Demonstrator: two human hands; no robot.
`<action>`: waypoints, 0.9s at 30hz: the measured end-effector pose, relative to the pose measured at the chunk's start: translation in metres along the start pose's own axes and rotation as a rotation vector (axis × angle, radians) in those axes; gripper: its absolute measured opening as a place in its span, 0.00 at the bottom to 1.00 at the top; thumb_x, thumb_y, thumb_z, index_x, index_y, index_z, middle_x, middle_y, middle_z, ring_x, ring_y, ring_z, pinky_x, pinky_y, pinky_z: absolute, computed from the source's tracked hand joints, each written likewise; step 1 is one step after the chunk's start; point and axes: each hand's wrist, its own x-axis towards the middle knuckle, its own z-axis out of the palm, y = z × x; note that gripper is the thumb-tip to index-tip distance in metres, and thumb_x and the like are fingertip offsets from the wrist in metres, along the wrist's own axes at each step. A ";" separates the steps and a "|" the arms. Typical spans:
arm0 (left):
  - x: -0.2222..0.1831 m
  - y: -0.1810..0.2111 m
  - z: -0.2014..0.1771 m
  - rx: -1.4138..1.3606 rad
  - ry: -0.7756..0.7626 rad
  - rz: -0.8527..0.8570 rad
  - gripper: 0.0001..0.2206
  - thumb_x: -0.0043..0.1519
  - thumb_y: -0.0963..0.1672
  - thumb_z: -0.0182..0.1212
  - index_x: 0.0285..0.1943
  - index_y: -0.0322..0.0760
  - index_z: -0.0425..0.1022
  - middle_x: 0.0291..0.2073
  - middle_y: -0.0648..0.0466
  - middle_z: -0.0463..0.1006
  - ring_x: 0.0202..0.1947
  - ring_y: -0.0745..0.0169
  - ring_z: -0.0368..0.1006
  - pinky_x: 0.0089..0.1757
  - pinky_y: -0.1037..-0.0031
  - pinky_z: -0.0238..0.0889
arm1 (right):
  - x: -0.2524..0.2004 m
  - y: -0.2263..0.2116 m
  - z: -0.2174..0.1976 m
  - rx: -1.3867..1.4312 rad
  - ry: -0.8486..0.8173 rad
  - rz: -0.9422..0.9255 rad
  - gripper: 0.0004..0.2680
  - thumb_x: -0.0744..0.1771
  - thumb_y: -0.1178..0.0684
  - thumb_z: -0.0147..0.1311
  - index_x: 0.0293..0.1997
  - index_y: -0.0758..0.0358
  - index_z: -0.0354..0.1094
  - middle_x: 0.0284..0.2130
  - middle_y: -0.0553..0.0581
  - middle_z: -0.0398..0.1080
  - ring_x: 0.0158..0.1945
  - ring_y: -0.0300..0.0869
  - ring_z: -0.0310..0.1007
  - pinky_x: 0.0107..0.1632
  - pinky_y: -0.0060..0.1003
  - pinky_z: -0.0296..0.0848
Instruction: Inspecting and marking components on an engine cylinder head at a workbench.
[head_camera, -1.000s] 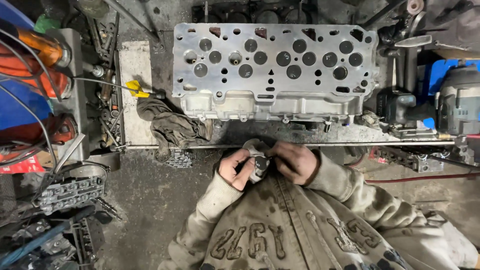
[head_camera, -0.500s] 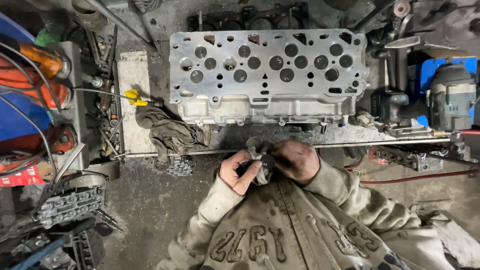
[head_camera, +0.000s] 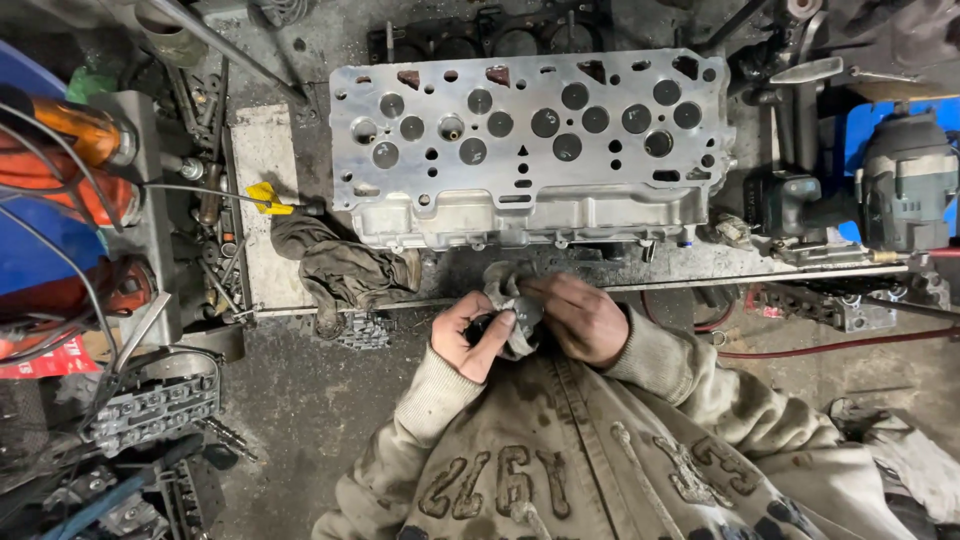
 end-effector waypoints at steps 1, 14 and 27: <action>-0.001 -0.004 -0.003 0.002 0.001 0.005 0.08 0.65 0.41 0.64 0.36 0.31 0.71 0.21 0.58 0.75 0.24 0.75 0.69 0.28 0.79 0.64 | 0.005 -0.001 0.001 -0.002 0.002 -0.004 0.16 0.59 0.68 0.55 0.52 0.76 0.69 0.48 0.69 0.72 0.49 0.60 0.75 0.52 0.47 0.76; 0.007 -0.023 -0.056 0.017 0.129 0.033 0.09 0.63 0.41 0.66 0.34 0.32 0.70 0.20 0.59 0.68 0.23 0.75 0.60 0.27 0.78 0.59 | 0.068 -0.004 0.020 -0.036 -0.003 -0.036 0.15 0.60 0.64 0.60 0.51 0.70 0.72 0.48 0.64 0.74 0.48 0.54 0.78 0.50 0.44 0.78; 0.055 -0.010 -0.115 -0.145 -0.340 0.127 0.11 0.64 0.46 0.64 0.42 0.30 0.76 0.26 0.49 0.79 0.27 0.62 0.78 0.32 0.69 0.69 | 0.180 0.060 0.007 0.111 0.464 0.524 0.04 0.69 0.59 0.63 0.41 0.69 0.73 0.33 0.56 0.78 0.36 0.38 0.79 0.40 0.32 0.77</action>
